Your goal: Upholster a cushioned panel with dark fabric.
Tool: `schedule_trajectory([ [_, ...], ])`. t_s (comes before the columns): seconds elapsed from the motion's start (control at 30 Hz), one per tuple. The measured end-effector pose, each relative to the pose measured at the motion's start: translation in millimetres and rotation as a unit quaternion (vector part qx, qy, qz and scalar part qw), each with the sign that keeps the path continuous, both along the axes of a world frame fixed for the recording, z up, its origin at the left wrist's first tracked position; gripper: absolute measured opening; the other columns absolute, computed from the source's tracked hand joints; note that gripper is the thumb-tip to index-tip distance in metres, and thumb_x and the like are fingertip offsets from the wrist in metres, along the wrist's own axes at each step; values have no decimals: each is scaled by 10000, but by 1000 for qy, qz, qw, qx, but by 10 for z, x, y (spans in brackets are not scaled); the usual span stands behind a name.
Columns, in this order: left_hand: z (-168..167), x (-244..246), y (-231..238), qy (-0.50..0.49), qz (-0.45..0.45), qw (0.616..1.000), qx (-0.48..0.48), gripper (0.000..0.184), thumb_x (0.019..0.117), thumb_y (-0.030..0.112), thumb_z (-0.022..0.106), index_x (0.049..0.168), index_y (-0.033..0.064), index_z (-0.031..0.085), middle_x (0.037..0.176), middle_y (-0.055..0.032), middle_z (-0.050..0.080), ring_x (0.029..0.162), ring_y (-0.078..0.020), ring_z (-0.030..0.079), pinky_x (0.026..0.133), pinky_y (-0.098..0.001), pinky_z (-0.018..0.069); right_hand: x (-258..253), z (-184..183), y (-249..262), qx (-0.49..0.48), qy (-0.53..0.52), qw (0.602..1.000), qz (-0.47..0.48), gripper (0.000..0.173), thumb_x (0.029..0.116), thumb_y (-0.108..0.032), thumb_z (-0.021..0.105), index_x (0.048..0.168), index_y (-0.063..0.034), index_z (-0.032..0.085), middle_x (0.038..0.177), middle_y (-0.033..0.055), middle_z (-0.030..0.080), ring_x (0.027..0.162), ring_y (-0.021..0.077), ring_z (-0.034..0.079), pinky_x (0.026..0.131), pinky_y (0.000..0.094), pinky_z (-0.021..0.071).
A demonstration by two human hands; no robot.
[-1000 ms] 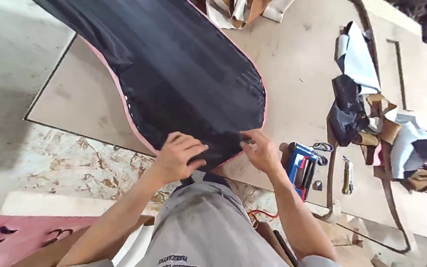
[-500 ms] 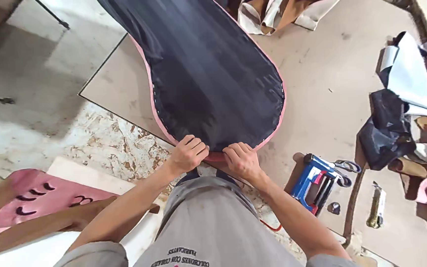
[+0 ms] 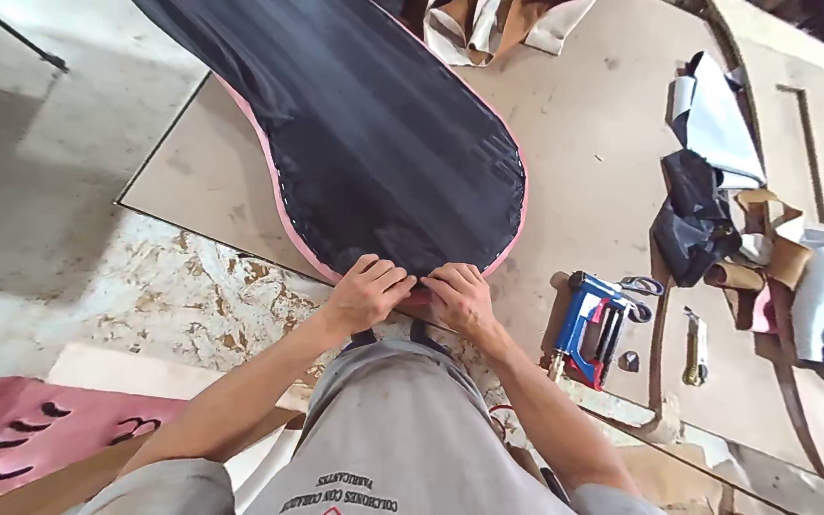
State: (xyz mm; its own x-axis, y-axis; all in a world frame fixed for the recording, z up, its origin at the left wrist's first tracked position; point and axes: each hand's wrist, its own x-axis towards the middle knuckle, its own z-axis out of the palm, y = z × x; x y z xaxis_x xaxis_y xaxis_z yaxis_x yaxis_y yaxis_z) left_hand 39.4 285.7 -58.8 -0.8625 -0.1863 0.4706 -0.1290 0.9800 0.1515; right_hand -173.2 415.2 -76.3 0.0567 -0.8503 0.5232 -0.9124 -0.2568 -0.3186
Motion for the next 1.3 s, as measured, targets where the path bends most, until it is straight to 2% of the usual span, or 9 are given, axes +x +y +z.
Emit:
schedule_trajectory([
  [0.13, -139, 39, -45, 24, -50, 998, 13, 197, 1032, 91, 548, 1057, 57, 741, 930, -104, 723, 953, -282, 689, 976, -429, 521, 69, -170, 46, -56, -42, 997, 13, 165, 968, -113, 630, 992, -98, 792, 922, 70, 748, 927, 227, 695, 940, 395, 540],
  [0.23, -179, 32, -41, 34, -58, 998, 15, 200, 1035, 102, 545, 1026, 55, 740, 922, -102, 725, 944, -276, 692, 975, -416, 524, 85, -206, 63, -63, -47, 997, 13, 162, 973, -111, 633, 996, -89, 791, 920, 77, 746, 929, 232, 695, 942, 398, 540],
  [0.43, 97, 239, -317, -36, -60, 980, 185, 343, 1053, 351, 571, 1294, 152, 712, 1164, -91, 729, 1148, -246, 665, 1036, -431, 508, 117, -189, 82, -37, -57, 998, -13, 169, 969, -119, 631, 1005, -96, 795, 937, 78, 751, 960, 238, 700, 949, 405, 547],
  [0.57, 142, 199, -466, -109, -101, 976, 157, 369, 1046, 373, 575, 1318, 153, 692, 1182, -102, 708, 1130, -270, 658, 998, -438, 512, 131, -206, 79, -35, -69, 997, -25, 150, 976, -155, 657, 1001, -108, 797, 938, 65, 750, 971, 223, 695, 940, 383, 551],
  [0.73, 13, 107, -405, 31, -100, 994, -22, 196, 1010, 49, 542, 973, 35, 734, 839, -111, 707, 833, -275, 691, 854, -418, 553, 142, -172, 84, -52, -60, 996, -30, 161, 976, -136, 645, 1014, -106, 799, 935, 70, 747, 952, 222, 693, 923, 376, 552],
  [0.83, -113, 169, -349, 47, -102, 993, -33, 178, 1011, 60, 538, 906, 40, 681, 853, -113, 696, 863, -276, 684, 883, -421, 542, 166, -162, 121, -49, -46, 998, -20, 156, 972, -112, 647, 1024, -109, 794, 939, 72, 746, 952, 225, 693, 927, 379, 552],
  [0.93, -124, 166, -311, 31, -98, 994, 26, 206, 1045, 212, 562, 1110, 87, 712, 1048, -103, 735, 1017, -257, 695, 958, -409, 534, 173, -160, 125, -42, -42, 998, -21, 162, 973, -104, 640, 1028, -105, 793, 944, 72, 745, 958, 225, 692, 933, 381, 550],
  [1.0, -103, 129, -316, 13, -113, 993, 11, 263, 1058, 179, 544, 1268, 126, 692, 1092, -95, 732, 1025, -254, 689, 952, -404, 529, 170, -150, 128, -35, -42, 998, -21, 173, 971, -94, 627, 1027, -104, 791, 942, 70, 743, 963, 223, 691, 934, 379, 552],
  [1.3, -288, 87, -346, 69, -160, 984, 37, 223, 1025, 64, 540, 1114, 74, 745, 960, -100, 735, 942, -251, 696, 935, -382, 537, 302, -122, 74, -21, -19, 999, -34, 188, 997, -168, 626, 1100, -166, 783, 1152, 43, 761, 1129, 217, 691, 1004, 409, 538],
])
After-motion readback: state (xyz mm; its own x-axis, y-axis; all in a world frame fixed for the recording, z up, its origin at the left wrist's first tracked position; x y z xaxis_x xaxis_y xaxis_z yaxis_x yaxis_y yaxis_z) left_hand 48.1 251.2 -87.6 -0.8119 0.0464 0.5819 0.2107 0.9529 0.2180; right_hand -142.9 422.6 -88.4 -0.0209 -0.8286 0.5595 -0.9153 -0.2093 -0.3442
